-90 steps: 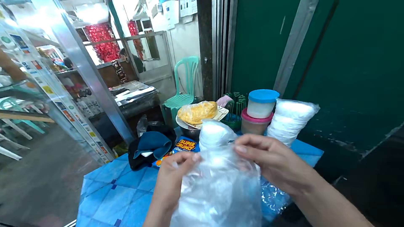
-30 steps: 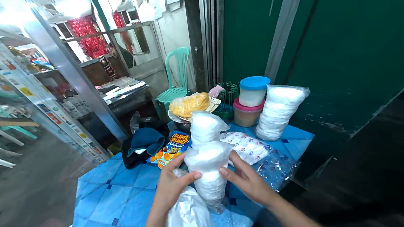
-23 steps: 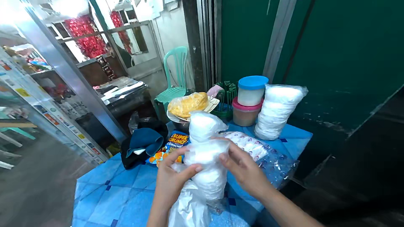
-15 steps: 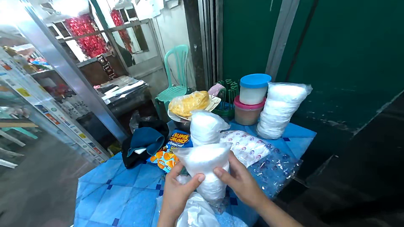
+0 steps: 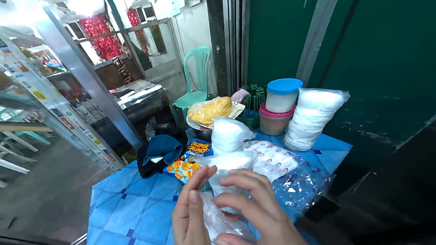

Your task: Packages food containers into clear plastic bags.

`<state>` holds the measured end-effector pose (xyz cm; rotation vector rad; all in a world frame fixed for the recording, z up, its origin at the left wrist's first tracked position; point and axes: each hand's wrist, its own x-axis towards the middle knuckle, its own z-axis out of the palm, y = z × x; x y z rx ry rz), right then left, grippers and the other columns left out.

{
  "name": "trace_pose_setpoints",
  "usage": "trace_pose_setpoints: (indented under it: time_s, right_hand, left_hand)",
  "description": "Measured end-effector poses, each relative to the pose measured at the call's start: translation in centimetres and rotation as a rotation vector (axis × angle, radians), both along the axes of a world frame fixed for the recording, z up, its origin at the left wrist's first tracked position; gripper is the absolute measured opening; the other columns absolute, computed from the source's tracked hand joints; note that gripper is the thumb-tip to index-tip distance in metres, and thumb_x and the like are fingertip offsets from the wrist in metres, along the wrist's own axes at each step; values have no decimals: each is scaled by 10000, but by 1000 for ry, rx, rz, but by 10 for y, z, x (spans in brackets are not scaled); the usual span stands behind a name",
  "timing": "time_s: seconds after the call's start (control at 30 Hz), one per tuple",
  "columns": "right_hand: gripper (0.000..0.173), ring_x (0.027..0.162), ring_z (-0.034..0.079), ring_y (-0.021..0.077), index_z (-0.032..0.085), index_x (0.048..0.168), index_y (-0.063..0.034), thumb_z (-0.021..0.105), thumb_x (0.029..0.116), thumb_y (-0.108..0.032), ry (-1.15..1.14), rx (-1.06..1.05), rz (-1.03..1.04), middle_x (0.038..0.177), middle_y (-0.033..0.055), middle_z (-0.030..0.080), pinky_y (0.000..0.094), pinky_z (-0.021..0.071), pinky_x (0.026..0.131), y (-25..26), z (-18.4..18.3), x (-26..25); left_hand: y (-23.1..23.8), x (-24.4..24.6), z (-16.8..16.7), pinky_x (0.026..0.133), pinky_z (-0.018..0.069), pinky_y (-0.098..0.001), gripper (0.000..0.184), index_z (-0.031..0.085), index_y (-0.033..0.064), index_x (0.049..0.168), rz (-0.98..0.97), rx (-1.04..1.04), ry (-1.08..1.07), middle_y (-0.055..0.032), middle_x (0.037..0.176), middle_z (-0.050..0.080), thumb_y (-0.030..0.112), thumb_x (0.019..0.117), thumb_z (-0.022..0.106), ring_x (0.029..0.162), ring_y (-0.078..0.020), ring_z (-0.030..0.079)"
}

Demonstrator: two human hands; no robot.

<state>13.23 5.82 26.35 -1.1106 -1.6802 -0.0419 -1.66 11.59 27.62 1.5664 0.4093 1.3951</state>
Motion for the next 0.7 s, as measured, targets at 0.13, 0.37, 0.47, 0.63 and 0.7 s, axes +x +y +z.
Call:
trace_pose_setpoints:
  time_s: [0.13, 0.37, 0.47, 0.63, 0.7]
  right_hand:
    - [242, 1335, 492, 157, 690, 1007, -225, 508, 1057, -376, -81, 95, -82, 1249, -41, 646, 477, 346, 1142, 5, 1, 1]
    - [326, 1246, 548, 138, 685, 909, -214, 462, 1075, -383, -128, 118, -228, 1130, -41, 673, 480, 355, 1106, 0, 8, 14]
    - [292, 1197, 573, 117, 702, 953, -217, 502, 1058, -402, 5, 56, -83, 1117, -56, 672, 472, 393, 1085, -2, 11, 16]
    - [167, 1179, 581, 104, 707, 996, -227, 682, 966, -389, 62, -3, 46, 1115, -58, 668, 470, 406, 1091, -3, 15, 13]
    - [167, 1137, 594, 103, 714, 953, -195, 642, 1002, -337, 61, -13, 56, 1068, -44, 675, 436, 428, 1051, -1, 15, 13]
  left_hand:
    - [-10, 0, 3, 1119, 475, -370, 637, 534, 32, 1460, -121, -1, 1, -127, 1404, 624, 281, 917, 751, 1319, -234, 583]
    - [-15, -4, 7, 924, 592, -320, 441, 653, -59, 1277, -104, -23, 51, -108, 1108, 733, -18, 853, 766, 1020, -161, 705]
    - [-10, -5, 4, 753, 563, -237, 455, 656, -50, 1278, -93, -42, 52, -29, 882, 679, -20, 839, 771, 785, -66, 629]
    - [-14, -1, 1, 742, 602, -287, 487, 629, -72, 1284, -58, -11, 137, -67, 911, 683, -32, 819, 766, 776, -110, 659]
    - [-15, 0, 1, 713, 554, -225, 440, 664, -63, 1231, -20, -8, 162, -40, 879, 674, -61, 800, 755, 749, -64, 615]
